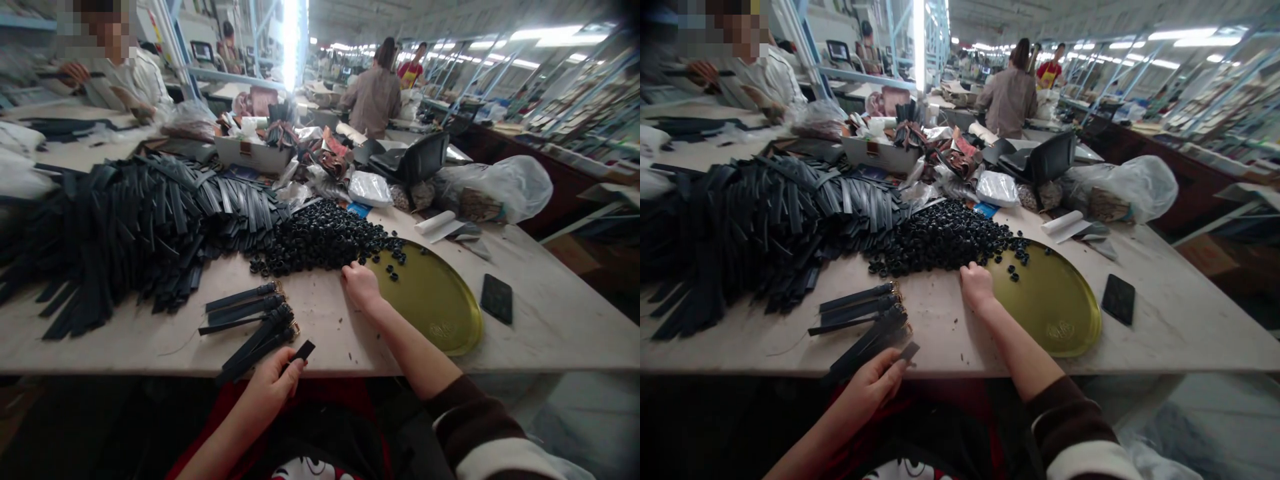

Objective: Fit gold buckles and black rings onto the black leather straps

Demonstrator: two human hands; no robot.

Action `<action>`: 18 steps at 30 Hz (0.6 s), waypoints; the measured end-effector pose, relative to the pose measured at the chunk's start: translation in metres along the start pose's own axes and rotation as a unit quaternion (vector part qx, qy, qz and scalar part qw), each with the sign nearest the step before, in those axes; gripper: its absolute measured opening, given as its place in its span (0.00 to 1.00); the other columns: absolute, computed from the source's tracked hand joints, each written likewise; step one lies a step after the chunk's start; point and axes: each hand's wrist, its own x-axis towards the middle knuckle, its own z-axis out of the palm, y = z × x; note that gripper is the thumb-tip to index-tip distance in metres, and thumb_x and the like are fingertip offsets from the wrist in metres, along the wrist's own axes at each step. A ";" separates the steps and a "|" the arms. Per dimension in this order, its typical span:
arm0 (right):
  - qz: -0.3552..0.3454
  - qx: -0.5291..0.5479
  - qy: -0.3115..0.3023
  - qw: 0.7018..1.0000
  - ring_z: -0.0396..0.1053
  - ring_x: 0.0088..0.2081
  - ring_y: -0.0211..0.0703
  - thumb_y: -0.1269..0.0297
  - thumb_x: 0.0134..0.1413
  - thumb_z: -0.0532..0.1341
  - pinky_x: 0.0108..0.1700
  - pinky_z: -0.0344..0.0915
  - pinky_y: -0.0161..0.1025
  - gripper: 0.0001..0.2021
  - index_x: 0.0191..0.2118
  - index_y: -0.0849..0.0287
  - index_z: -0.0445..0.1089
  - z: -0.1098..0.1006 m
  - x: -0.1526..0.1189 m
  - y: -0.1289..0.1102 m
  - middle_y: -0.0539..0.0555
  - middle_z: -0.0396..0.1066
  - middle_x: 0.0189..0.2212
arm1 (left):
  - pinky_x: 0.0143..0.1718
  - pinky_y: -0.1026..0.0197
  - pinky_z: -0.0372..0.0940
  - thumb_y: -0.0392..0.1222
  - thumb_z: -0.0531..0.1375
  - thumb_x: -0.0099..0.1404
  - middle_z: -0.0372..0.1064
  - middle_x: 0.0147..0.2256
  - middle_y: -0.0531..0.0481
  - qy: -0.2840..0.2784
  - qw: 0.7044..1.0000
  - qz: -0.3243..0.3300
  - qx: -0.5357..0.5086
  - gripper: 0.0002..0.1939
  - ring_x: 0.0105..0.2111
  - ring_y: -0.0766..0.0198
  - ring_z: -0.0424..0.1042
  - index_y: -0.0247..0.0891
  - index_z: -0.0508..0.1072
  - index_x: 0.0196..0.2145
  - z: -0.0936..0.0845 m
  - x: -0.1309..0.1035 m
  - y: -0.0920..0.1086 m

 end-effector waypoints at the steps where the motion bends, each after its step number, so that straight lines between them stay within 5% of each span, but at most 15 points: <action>1: -0.007 0.001 0.000 1.000 0.65 0.35 0.43 0.68 0.56 0.50 0.33 0.55 0.36 0.11 0.34 0.63 0.69 0.002 -0.001 -0.003 0.59 0.67 0.35 | 0.17 0.69 0.46 0.54 0.51 0.59 0.52 0.15 0.61 -0.002 1.000 0.001 0.006 0.16 0.15 0.73 0.49 0.36 0.64 0.29 0.000 0.001 0.001; 11: 0.016 0.024 0.011 1.000 0.65 0.39 0.41 0.64 0.60 0.45 0.38 0.56 0.35 0.15 0.43 0.61 0.66 -0.007 -0.003 0.021 0.59 0.65 0.40 | 0.16 0.69 0.45 0.56 0.53 0.56 0.51 0.14 0.62 0.010 1.000 0.019 0.006 0.18 0.14 0.73 0.48 0.37 0.62 0.28 0.013 -0.016 0.012; 15: 0.012 0.025 0.006 1.000 0.66 0.39 0.42 0.62 0.58 0.50 0.37 0.57 0.35 0.13 0.37 0.62 0.70 -0.008 0.004 0.009 0.60 0.67 0.39 | 0.16 0.68 0.47 0.58 0.55 0.55 0.52 0.13 0.61 0.028 0.999 0.028 0.014 0.19 0.15 0.72 0.52 0.36 0.65 0.29 0.016 -0.025 0.003; 18: 0.007 0.023 0.022 0.999 0.68 0.37 0.45 0.67 0.53 0.54 0.35 0.58 0.36 0.09 0.35 0.63 0.71 -0.010 0.006 -0.007 0.61 0.68 0.37 | 0.21 0.67 0.58 0.55 0.58 0.55 0.63 0.19 0.56 0.066 0.995 -0.007 0.069 0.16 0.21 0.68 0.64 0.37 0.68 0.28 0.011 -0.033 0.003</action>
